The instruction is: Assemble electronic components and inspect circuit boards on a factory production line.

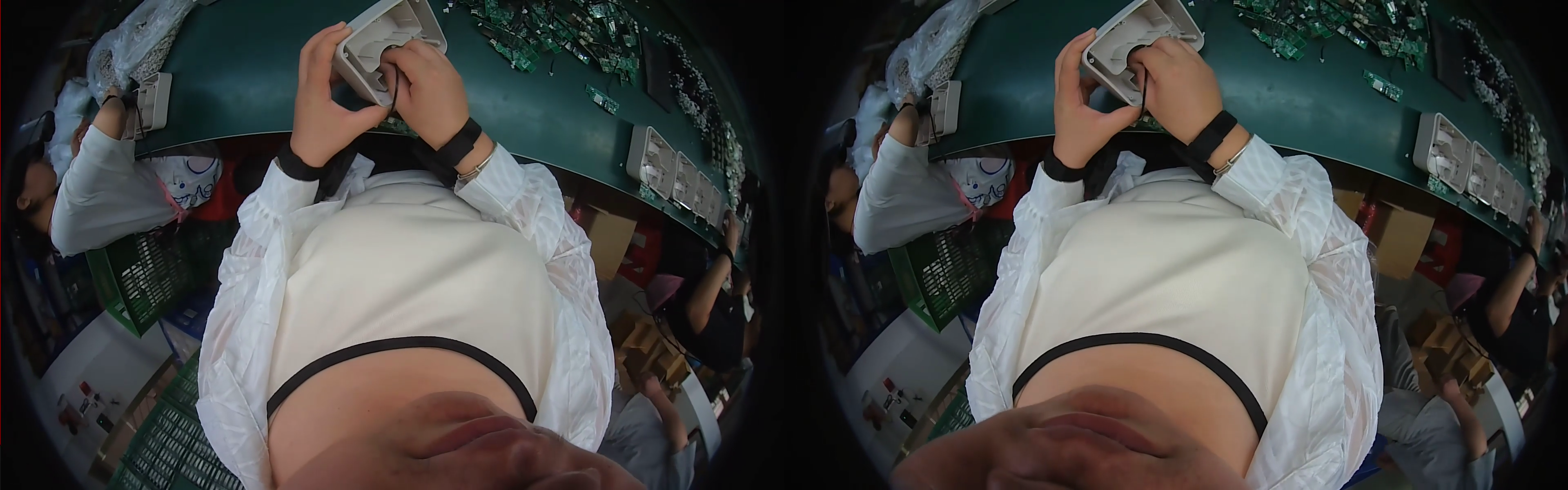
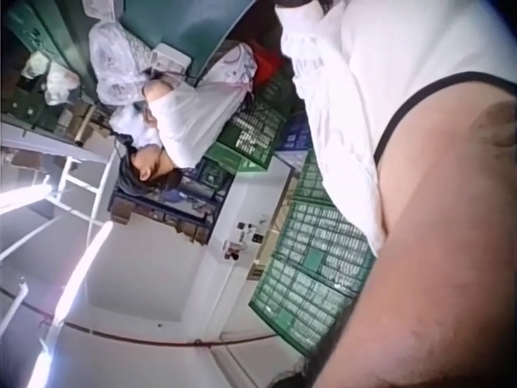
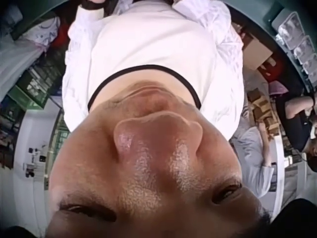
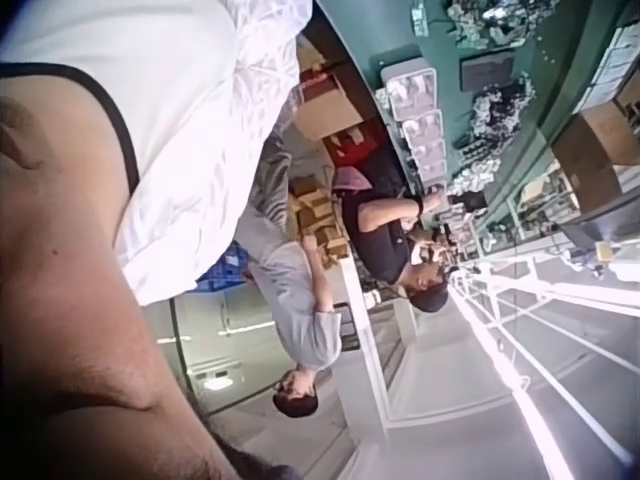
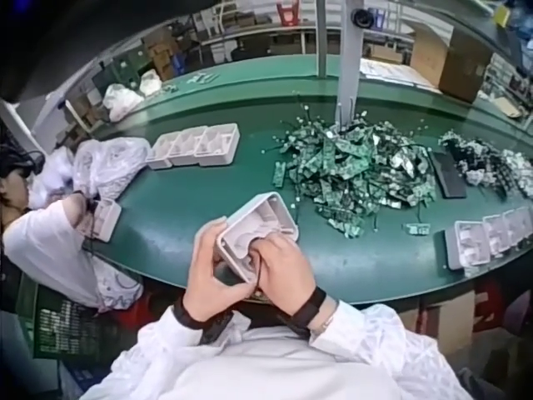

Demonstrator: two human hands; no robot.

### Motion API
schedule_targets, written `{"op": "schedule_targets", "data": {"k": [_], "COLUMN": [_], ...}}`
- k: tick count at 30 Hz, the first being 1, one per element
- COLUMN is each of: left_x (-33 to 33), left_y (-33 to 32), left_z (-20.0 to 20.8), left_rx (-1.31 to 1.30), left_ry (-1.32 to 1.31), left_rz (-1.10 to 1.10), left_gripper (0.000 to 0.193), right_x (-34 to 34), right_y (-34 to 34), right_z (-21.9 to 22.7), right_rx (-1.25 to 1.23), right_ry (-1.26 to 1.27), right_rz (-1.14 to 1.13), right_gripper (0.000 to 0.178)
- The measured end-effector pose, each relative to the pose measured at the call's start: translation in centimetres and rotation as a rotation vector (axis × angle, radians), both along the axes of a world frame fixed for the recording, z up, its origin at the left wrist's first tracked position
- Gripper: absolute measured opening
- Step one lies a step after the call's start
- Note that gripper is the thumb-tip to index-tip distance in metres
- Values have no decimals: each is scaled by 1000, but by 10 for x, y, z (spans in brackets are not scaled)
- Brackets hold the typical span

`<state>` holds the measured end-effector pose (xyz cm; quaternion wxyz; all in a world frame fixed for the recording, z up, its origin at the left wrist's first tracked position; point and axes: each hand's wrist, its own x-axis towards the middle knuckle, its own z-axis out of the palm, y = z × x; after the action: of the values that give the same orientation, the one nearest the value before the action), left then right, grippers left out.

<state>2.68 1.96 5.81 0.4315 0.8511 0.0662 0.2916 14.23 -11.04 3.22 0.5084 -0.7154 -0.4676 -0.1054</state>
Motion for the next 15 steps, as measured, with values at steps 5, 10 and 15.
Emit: {"op": "schedule_targets", "data": {"k": [5,10,15], "left_x": [12,20,18], "left_y": [26,16,12], "left_z": [-14,-35,-31], "left_rx": [158,-248,-252], "left_ry": [-70,-77,-26], "left_rz": [-112,-230,-179], "left_gripper": [100,105,110], "right_x": [4,6,8], "right_y": [5,1,0], "right_z": [-6,-7,-13], "right_rx": [60,71,27], "right_ry": [110,218,158], "right_rz": [-17,-59,-79], "right_gripper": [12,15,16]}}
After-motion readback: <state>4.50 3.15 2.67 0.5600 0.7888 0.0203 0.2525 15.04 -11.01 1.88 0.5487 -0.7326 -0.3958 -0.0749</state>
